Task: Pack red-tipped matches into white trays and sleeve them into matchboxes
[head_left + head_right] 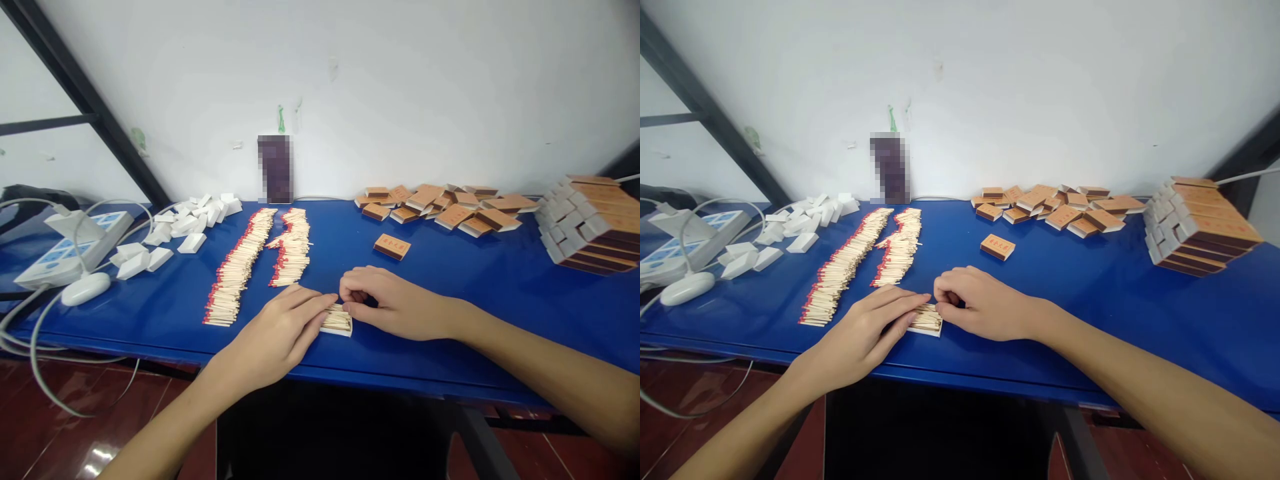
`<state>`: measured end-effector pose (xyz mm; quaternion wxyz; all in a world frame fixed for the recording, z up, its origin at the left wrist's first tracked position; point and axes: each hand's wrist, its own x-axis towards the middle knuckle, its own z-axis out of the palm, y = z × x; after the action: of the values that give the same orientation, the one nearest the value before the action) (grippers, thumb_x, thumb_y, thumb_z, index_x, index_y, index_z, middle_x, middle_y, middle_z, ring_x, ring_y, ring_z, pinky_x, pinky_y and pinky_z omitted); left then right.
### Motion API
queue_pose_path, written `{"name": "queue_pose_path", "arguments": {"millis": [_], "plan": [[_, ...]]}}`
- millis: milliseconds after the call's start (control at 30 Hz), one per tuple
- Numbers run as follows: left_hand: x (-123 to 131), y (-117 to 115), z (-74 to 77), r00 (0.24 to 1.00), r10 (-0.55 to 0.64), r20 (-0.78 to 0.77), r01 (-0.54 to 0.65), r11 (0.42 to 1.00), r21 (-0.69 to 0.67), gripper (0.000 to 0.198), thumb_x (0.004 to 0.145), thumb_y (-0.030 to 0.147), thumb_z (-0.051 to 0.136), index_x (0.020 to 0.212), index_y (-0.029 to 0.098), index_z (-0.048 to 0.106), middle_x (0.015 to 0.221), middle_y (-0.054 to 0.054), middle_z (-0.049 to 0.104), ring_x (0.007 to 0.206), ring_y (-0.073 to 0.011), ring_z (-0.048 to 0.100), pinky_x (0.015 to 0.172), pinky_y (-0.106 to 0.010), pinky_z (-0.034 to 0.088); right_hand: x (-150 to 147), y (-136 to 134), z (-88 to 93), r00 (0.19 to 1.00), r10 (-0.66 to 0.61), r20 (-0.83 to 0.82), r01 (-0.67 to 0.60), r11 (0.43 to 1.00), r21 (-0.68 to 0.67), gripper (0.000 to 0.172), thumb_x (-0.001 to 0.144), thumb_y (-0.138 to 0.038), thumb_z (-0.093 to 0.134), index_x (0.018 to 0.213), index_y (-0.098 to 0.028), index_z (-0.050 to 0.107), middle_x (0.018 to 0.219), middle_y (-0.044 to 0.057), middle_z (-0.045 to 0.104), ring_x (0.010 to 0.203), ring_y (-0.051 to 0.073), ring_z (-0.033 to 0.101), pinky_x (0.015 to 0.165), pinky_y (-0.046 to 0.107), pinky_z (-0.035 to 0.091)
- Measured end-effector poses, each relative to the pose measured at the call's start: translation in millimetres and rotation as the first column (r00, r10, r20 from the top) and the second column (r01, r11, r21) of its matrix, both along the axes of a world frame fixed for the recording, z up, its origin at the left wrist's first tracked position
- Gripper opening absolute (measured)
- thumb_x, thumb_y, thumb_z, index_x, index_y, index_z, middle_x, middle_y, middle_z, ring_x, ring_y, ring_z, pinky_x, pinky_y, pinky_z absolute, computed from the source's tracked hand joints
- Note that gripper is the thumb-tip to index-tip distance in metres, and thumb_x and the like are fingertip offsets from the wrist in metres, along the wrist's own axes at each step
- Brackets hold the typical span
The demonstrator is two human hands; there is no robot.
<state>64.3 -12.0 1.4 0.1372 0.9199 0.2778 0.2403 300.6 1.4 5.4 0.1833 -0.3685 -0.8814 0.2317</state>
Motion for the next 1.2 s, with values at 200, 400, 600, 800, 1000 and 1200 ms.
{"name": "queue_pose_path", "arguments": {"millis": [200, 400, 600, 800, 1000, 1200], "plan": [[-0.4, 0.9, -0.1, 1.0, 0.009, -0.002, -0.009, 0.998, -0.067, 0.023, 0.102, 0.017, 0.045, 0.117, 0.02, 0.062, 0.112, -0.004, 0.067, 0.104, -0.017, 0.063, 0.096, -0.032, 0.051, 0.3, -3.2, 3.4, 1.0, -0.011, -0.002, 0.011, 0.999, -0.032, 0.029, 0.102, -0.04, 0.043, 0.081, -0.021, 0.05, 0.076, -0.001, 0.054, 0.073, 0.016, 0.047, 0.072, 0.032, 0.035], [1.1, 0.5, -2.3, 0.999, 0.035, 0.041, -0.032, 0.997, -0.066, 0.017, 0.101, 0.019, 0.047, 0.106, 0.019, 0.064, 0.105, -0.004, 0.068, 0.099, -0.0172, 0.064, 0.091, -0.031, 0.051, -0.5, -3.5, 2.3, 1.0, -0.013, 0.028, 0.013, 1.0, -0.005, 0.021, 0.098, -0.037, 0.05, 0.084, -0.021, 0.053, 0.076, -0.002, 0.053, 0.072, 0.015, 0.047, 0.072, 0.031, 0.035], [1.5, 1.6, -0.5, 0.995, 0.067, 0.077, -0.056, 0.99, -0.127, 0.013, 0.099, 0.021, 0.051, 0.103, 0.021, 0.064, 0.1, -0.001, 0.069, 0.092, -0.0151, 0.065, 0.084, -0.027, 0.051, 0.4, -3.6, 0.4, 1.0, -0.009, -0.005, 0.009, 1.0, 0.024, 0.018, 0.098, -0.037, 0.051, 0.09, -0.021, 0.056, 0.079, -0.001, 0.054, 0.073, 0.015, 0.048, 0.071, 0.03, 0.037], [2.2, 3.3, 0.4, 0.99, 0.082, 0.11, -0.062, 0.982, -0.177, 0.016, 0.095, 0.019, 0.055, 0.109, 0.022, 0.063, 0.103, 0.0, 0.071, 0.09, -0.0152, 0.066, 0.082, -0.028, 0.051, -1.4, -7.1, 1.9, 0.998, 0.007, -0.069, -0.005, 1.0, 0.02, 0.024, 0.1, -0.042, 0.048, 0.096, -0.02, 0.057, 0.087, 0.002, 0.058, 0.08, 0.017, 0.051, 0.074, 0.031, 0.039], [3.0, 2.3, 0.7, 0.993, 0.069, 0.094, -0.054, 0.987, -0.149, 0.015, 0.098, 0.02, 0.051, 0.102, 0.02, 0.065, 0.097, -0.002, 0.07, 0.088, -0.0167, 0.065, 0.08, -0.029, 0.05, -3.8, -8.6, 2.1, 1.0, 0.003, -0.008, -0.002, 0.999, 0.038, 0.021, 0.097, -0.041, 0.052, 0.093, -0.021, 0.056, 0.085, 0.002, 0.056, 0.078, 0.017, 0.049, 0.075, 0.032, 0.038], [3.0, 1.4, -0.6, 0.996, 0.044, 0.08, -0.034, 0.991, -0.127, 0.017, 0.099, 0.019, 0.049, 0.101, 0.018, 0.066, 0.098, -0.004, 0.069, 0.093, -0.0177, 0.063, 0.086, -0.031, 0.05, -3.9, -7.3, 1.3, 1.0, 0.006, -0.029, -0.005, 0.999, 0.032, 0.017, 0.097, -0.036, 0.053, 0.093, -0.02, 0.055, 0.086, 0.001, 0.055, 0.08, 0.016, 0.05, 0.075, 0.031, 0.037]]}}
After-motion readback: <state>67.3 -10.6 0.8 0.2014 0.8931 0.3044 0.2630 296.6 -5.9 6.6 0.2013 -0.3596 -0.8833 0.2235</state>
